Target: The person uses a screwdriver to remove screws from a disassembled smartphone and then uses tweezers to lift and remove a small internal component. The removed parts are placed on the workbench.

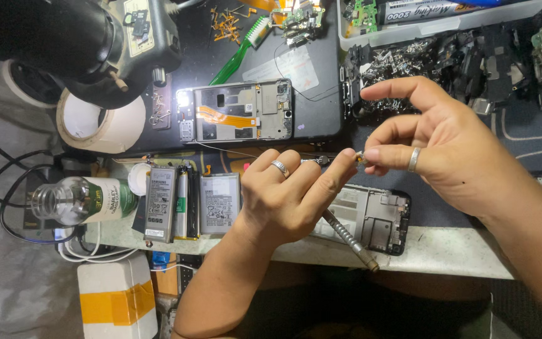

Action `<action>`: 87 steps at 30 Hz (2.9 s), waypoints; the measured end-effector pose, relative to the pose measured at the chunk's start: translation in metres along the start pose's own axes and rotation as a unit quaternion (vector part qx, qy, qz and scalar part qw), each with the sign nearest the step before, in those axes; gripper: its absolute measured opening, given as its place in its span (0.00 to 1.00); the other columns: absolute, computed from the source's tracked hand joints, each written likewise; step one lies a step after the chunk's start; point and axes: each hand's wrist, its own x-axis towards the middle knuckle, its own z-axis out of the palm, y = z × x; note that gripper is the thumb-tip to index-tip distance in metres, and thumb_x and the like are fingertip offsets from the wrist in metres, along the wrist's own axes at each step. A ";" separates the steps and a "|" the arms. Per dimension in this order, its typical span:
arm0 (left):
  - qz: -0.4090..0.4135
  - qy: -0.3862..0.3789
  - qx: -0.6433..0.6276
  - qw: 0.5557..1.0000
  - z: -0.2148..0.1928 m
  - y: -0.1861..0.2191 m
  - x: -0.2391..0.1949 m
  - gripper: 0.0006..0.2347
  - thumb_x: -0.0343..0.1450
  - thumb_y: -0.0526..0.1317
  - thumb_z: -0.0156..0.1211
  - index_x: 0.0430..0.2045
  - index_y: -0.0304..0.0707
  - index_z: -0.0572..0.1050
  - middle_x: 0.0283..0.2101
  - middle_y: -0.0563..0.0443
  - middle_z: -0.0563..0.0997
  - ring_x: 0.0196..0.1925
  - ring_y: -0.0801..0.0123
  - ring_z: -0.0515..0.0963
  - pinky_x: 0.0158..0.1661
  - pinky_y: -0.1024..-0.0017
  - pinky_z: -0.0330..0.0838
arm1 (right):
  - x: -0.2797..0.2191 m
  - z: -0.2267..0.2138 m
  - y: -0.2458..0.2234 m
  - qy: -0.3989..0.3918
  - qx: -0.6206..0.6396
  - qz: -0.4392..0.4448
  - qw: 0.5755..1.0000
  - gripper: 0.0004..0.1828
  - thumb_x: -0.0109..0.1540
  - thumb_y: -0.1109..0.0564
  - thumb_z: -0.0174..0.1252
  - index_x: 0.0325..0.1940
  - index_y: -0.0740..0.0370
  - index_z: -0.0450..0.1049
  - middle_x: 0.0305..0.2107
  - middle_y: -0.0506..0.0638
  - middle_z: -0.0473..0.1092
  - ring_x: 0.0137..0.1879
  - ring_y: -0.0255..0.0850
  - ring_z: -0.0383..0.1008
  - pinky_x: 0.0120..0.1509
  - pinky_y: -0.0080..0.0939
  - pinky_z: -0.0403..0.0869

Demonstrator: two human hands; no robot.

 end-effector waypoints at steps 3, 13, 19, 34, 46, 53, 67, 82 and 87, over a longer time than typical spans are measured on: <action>0.002 0.005 0.008 1.000 -0.001 0.000 0.001 0.12 0.77 0.36 0.66 0.53 0.34 0.79 0.24 0.59 0.64 0.26 0.71 0.65 0.30 0.68 0.58 | 0.001 -0.002 0.003 -0.006 0.023 0.005 1.000 0.35 0.58 0.66 0.61 0.70 0.61 0.62 0.30 0.53 0.75 0.38 0.38 0.78 0.45 0.38 0.77; 0.030 0.023 -0.018 0.999 -0.008 -0.001 0.004 0.09 0.72 0.30 0.67 0.46 0.34 0.81 0.23 0.59 0.66 0.25 0.71 0.65 0.28 0.68 0.56 | 0.003 -0.012 0.018 -0.057 0.081 -0.018 0.995 0.33 0.64 0.66 0.61 0.73 0.65 0.61 0.33 0.57 0.76 0.40 0.44 0.80 0.48 0.46 0.80; 0.041 0.039 -0.009 0.998 -0.007 0.001 0.004 0.09 0.74 0.29 0.69 0.46 0.34 0.80 0.23 0.60 0.66 0.25 0.71 0.65 0.28 0.69 0.55 | 0.002 -0.013 0.016 -0.075 0.108 -0.014 0.991 0.33 0.64 0.65 0.60 0.74 0.66 0.60 0.33 0.57 0.76 0.40 0.45 0.80 0.48 0.47 0.80; 0.093 0.042 0.011 0.995 -0.014 0.006 0.007 0.10 0.72 0.25 0.70 0.45 0.32 0.82 0.26 0.63 0.67 0.26 0.75 0.62 0.28 0.72 0.55 | -0.002 -0.012 0.021 -0.088 0.110 -0.029 0.990 0.40 0.59 0.69 0.64 0.75 0.62 0.58 0.32 0.53 0.74 0.40 0.38 0.75 0.44 0.39 0.74; 0.097 0.046 0.023 0.994 -0.018 0.006 0.007 0.10 0.71 0.24 0.71 0.44 0.32 0.82 0.26 0.64 0.66 0.27 0.76 0.61 0.29 0.73 0.55 | -0.002 -0.012 0.012 -0.129 0.167 -0.011 0.977 0.24 0.67 0.61 0.58 0.68 0.68 0.66 0.31 0.55 0.76 0.38 0.40 0.76 0.45 0.40 0.75; 0.099 0.047 0.018 0.994 -0.018 0.005 0.006 0.11 0.71 0.23 0.71 0.45 0.31 0.82 0.26 0.63 0.66 0.27 0.75 0.62 0.29 0.73 0.56 | 0.000 -0.013 0.016 -0.113 0.136 0.009 0.984 0.23 0.68 0.61 0.57 0.67 0.70 0.68 0.31 0.57 0.77 0.38 0.43 0.78 0.44 0.43 0.77; 0.090 0.039 0.012 0.995 -0.016 0.006 0.007 0.10 0.71 0.24 0.71 0.45 0.32 0.82 0.26 0.63 0.67 0.26 0.75 0.62 0.29 0.73 0.56 | 0.001 -0.015 0.018 -0.116 0.132 0.009 0.984 0.25 0.65 0.63 0.60 0.67 0.69 0.67 0.31 0.58 0.77 0.38 0.43 0.79 0.43 0.43 0.79; 0.107 0.037 0.008 0.994 -0.016 0.005 0.006 0.11 0.72 0.24 0.71 0.46 0.32 0.82 0.26 0.64 0.66 0.27 0.76 0.62 0.29 0.73 0.56 | 0.001 -0.015 0.023 -0.104 0.124 0.024 0.987 0.25 0.65 0.65 0.61 0.66 0.70 0.68 0.30 0.56 0.76 0.35 0.41 0.77 0.42 0.41 0.78; 0.108 0.036 0.008 0.993 -0.016 0.005 0.006 0.11 0.72 0.24 0.71 0.46 0.32 0.82 0.26 0.64 0.67 0.26 0.76 0.61 0.29 0.73 0.55 | 0.001 -0.013 0.022 -0.101 0.124 0.028 0.987 0.25 0.65 0.64 0.61 0.66 0.70 0.68 0.30 0.56 0.76 0.35 0.41 0.78 0.42 0.42 0.78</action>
